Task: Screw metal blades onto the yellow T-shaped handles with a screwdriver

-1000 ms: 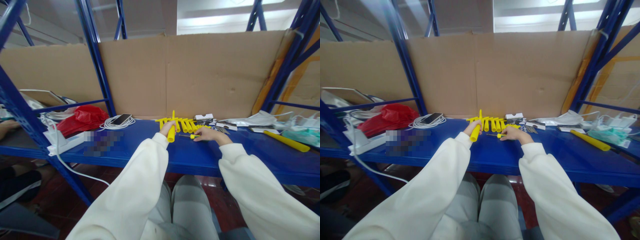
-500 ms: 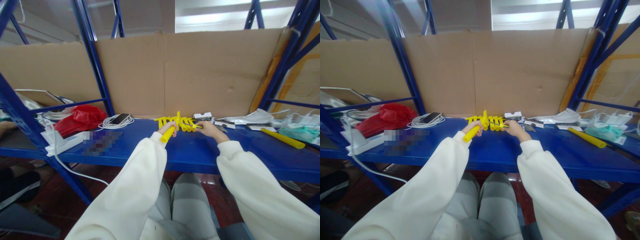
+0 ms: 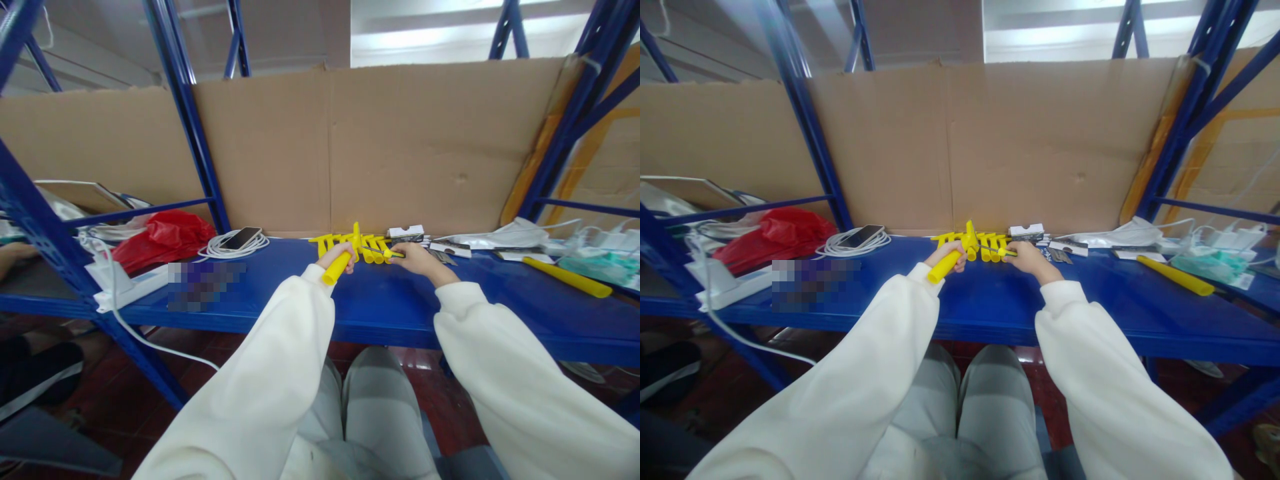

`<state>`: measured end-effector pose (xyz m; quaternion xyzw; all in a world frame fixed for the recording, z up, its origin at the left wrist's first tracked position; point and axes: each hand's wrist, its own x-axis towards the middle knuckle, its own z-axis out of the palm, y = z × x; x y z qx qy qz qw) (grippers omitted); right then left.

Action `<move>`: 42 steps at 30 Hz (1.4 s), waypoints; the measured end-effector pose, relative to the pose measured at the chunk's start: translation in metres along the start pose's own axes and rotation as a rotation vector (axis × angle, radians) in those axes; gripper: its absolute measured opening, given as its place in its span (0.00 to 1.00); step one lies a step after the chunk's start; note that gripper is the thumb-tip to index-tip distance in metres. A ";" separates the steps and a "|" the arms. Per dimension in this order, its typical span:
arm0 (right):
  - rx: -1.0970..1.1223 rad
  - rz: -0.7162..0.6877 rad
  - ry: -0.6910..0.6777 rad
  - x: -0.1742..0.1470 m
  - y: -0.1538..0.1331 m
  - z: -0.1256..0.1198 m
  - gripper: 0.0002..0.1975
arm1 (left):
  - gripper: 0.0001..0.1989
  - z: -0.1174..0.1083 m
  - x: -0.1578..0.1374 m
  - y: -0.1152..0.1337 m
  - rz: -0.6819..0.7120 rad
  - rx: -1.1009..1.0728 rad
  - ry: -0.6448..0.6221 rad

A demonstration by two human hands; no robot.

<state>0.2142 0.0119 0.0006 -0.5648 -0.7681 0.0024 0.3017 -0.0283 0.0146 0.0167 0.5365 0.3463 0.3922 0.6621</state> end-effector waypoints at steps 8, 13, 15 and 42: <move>-0.117 -0.041 -0.043 0.001 0.003 0.002 0.09 | 0.16 -0.004 0.002 0.002 -0.015 0.055 -0.139; -0.138 -0.016 -0.060 0.000 0.000 0.000 0.10 | 0.17 -0.005 0.002 0.001 0.005 0.071 -0.133; -0.144 -0.009 -0.063 0.000 -0.001 0.000 0.11 | 0.17 -0.005 0.002 0.001 0.010 0.071 -0.132; -0.352 0.146 -0.110 -0.008 -0.022 -0.003 0.18 | 0.12 0.001 0.000 -0.003 -0.037 0.206 -0.065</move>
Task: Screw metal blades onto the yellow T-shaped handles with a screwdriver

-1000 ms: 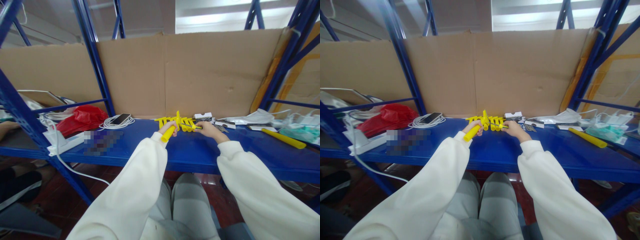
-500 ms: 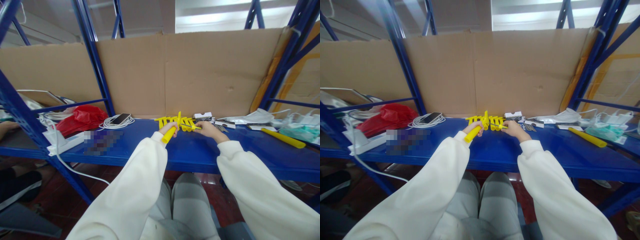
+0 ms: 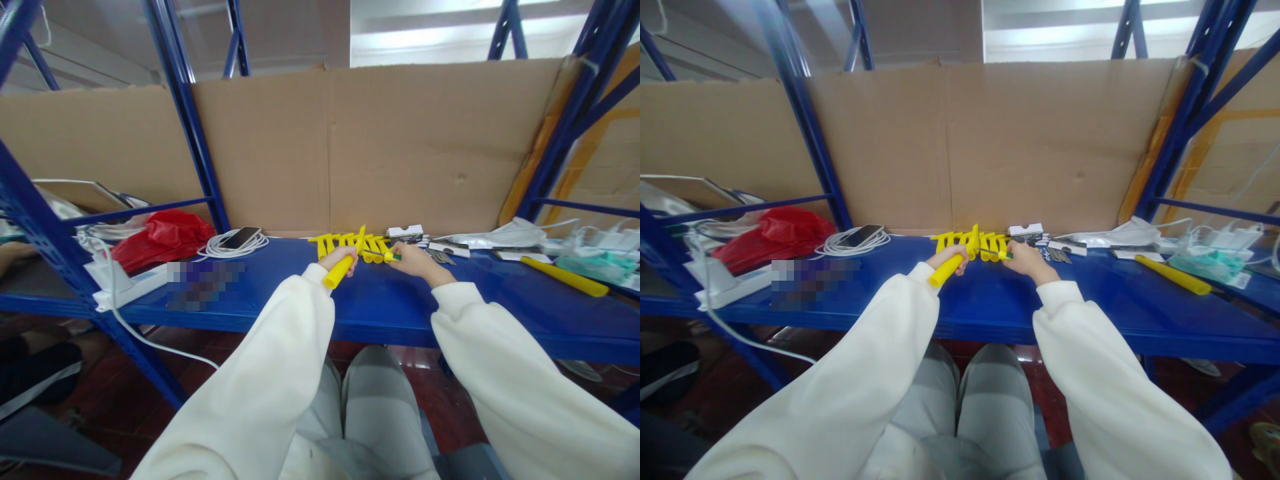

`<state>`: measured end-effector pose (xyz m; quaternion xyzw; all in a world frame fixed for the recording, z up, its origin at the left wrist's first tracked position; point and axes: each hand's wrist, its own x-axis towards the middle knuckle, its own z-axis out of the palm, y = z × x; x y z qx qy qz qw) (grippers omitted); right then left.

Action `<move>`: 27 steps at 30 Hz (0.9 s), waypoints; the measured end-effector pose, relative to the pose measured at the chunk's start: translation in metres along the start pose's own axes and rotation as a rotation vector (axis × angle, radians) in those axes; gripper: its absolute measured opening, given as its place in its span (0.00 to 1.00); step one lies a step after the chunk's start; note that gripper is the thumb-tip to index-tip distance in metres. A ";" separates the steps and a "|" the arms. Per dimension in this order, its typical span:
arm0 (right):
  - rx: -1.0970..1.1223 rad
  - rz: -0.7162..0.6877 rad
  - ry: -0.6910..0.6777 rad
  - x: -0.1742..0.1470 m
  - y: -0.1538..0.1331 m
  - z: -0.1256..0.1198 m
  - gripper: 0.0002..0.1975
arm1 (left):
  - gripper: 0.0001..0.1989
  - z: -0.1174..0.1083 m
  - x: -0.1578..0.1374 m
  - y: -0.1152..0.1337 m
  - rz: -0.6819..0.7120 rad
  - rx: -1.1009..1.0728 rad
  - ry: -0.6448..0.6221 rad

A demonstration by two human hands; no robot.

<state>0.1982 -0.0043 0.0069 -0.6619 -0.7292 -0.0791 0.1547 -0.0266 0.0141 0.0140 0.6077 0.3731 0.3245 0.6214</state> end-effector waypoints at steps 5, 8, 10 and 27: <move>0.046 -0.026 -0.070 0.001 -0.001 0.000 0.16 | 0.14 0.001 -0.001 0.000 0.027 0.001 0.020; 0.068 -0.031 -0.080 0.001 -0.002 -0.001 0.15 | 0.14 0.000 0.000 -0.001 0.039 -0.002 0.010; 0.042 -0.040 -0.077 0.000 -0.002 -0.002 0.14 | 0.12 -0.001 0.001 -0.001 0.046 -0.002 0.000; -0.133 0.005 -0.071 -0.009 -0.013 -0.011 0.18 | 0.14 0.000 0.001 0.000 0.064 0.009 0.010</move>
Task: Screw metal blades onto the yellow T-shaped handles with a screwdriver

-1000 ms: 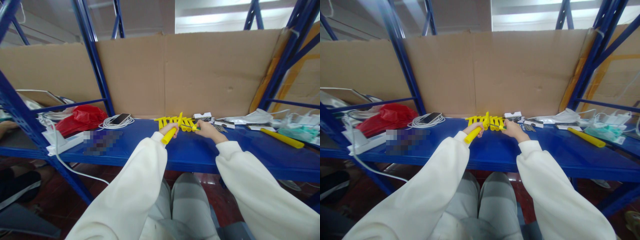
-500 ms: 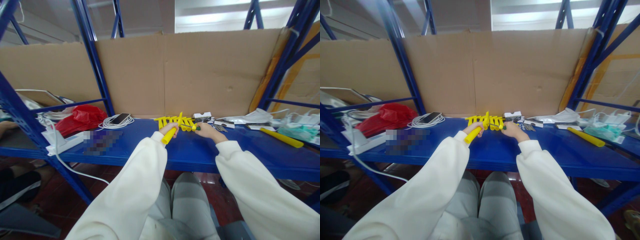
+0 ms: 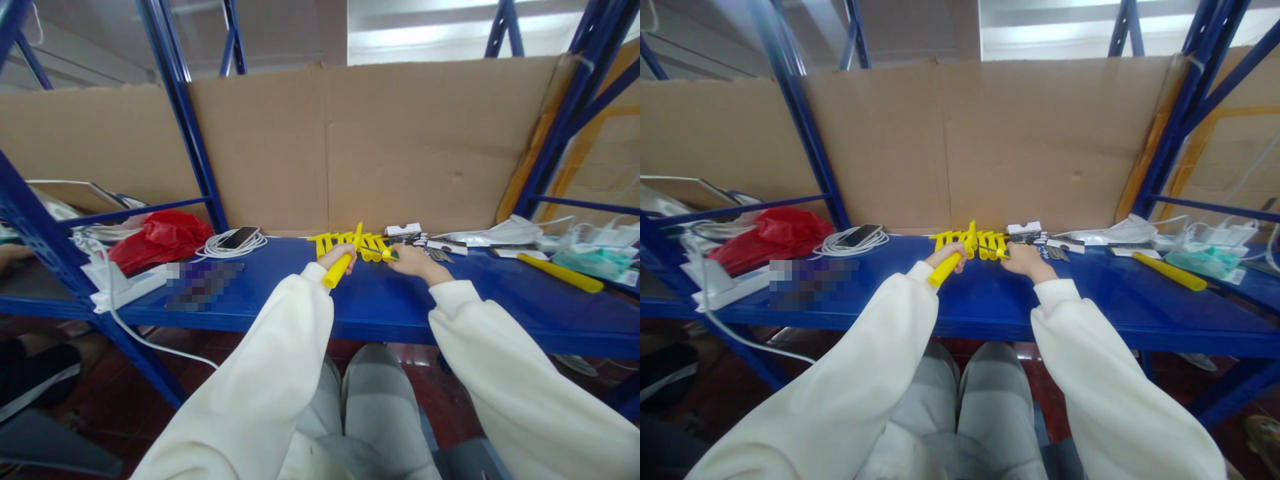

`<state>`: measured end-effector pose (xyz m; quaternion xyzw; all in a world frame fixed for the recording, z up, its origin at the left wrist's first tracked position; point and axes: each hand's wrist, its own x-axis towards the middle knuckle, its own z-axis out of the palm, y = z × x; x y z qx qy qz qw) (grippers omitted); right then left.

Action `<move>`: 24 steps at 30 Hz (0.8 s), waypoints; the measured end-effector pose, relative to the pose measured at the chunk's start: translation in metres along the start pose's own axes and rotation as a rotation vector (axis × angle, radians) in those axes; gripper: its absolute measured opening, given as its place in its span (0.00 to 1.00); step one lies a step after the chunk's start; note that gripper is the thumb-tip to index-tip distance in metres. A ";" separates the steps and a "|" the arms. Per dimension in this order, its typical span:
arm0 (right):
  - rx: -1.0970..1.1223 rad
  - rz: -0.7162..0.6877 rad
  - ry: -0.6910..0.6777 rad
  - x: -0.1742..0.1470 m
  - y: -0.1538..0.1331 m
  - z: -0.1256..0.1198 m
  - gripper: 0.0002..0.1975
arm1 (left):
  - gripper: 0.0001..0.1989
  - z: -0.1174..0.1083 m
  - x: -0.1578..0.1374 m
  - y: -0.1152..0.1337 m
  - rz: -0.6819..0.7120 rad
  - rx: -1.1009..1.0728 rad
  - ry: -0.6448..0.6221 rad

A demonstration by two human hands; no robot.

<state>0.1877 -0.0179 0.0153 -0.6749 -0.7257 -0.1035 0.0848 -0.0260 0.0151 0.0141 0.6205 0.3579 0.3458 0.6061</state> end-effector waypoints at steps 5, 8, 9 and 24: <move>0.007 0.000 0.043 0.001 0.002 0.001 0.16 | 0.13 0.000 0.000 0.001 0.003 0.009 0.022; -0.022 0.033 0.069 -0.001 0.000 0.002 0.18 | 0.11 0.001 -0.001 0.001 0.010 0.030 0.019; -0.026 0.043 0.075 -0.001 0.000 0.002 0.19 | 0.11 0.001 -0.001 0.000 0.013 0.033 0.022; 0.001 0.034 0.090 -0.001 -0.004 0.003 0.18 | 0.10 0.002 0.002 -0.001 0.007 -0.013 0.095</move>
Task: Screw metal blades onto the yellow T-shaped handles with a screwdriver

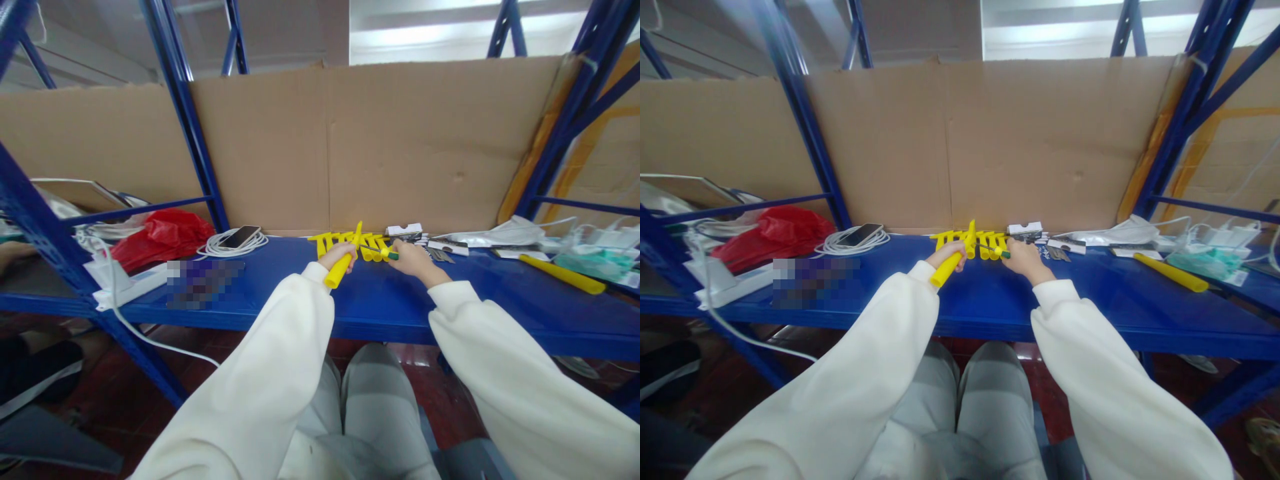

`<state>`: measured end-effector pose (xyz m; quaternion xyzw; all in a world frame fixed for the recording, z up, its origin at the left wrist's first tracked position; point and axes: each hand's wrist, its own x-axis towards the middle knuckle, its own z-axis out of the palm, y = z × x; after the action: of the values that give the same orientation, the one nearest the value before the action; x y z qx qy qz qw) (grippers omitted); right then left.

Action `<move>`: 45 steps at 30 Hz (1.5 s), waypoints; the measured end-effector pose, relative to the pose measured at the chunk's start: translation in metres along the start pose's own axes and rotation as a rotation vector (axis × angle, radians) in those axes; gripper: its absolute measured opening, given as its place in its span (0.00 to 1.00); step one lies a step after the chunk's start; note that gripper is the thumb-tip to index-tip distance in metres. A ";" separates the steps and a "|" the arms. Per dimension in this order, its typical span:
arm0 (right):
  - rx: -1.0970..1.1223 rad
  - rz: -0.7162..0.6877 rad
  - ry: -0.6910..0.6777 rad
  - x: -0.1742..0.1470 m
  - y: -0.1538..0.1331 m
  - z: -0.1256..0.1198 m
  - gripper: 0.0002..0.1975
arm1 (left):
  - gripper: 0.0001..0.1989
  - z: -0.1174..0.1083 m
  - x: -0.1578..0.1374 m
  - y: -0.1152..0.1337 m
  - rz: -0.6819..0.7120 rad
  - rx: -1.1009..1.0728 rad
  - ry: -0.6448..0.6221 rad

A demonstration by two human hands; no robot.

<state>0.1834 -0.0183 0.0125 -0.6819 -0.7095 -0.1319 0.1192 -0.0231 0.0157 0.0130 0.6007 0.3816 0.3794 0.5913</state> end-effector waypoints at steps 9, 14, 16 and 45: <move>0.016 -0.007 -0.036 0.001 -0.001 0.000 0.15 | 0.08 0.001 -0.002 0.002 0.016 -0.013 0.022; 0.051 -0.023 0.017 0.001 0.000 0.002 0.14 | 0.09 0.002 -0.003 0.002 0.027 -0.015 0.044; 0.062 -0.002 0.029 0.001 -0.002 0.004 0.17 | 0.10 0.001 -0.004 0.003 0.029 -0.020 0.036; 0.094 -0.029 -0.029 0.005 0.002 0.007 0.17 | 0.09 0.002 -0.004 0.003 -0.026 0.025 0.039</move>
<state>0.1857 -0.0114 0.0077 -0.6672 -0.7262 -0.0905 0.1388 -0.0231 0.0117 0.0163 0.5954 0.4055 0.3784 0.5812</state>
